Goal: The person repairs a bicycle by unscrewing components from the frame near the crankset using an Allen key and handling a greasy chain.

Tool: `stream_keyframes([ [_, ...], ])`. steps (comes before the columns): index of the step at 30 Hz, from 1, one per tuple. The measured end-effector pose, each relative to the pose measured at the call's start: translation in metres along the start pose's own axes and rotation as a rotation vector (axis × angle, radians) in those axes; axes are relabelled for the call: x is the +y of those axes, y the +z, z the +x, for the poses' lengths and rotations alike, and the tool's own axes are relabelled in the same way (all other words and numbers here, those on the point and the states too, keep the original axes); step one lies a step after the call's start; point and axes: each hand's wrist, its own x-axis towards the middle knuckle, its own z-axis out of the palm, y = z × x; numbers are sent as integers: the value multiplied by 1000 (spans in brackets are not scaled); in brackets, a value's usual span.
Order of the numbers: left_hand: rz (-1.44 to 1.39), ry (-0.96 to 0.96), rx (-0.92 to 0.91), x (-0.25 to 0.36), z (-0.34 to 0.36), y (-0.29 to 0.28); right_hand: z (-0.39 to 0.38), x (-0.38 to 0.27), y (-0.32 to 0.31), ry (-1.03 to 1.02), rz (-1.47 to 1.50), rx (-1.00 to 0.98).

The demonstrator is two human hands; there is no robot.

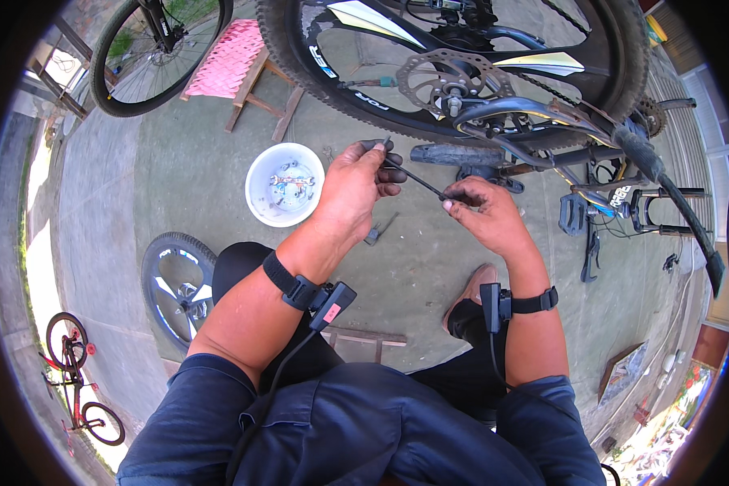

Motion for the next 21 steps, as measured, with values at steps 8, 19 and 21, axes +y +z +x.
stream_keyframes([
  [8, -7, -3, -10, -1, 1, -2, 0, 0, 2, 40, 1, -4],
  [19, -12, 0, -15, -1, 1, -2, 1, 1, 3, 31, -3, 12],
  [21, -11, -3, -12, 0, 0, -2, 2, 0, 4, 30, -1, 19],
])
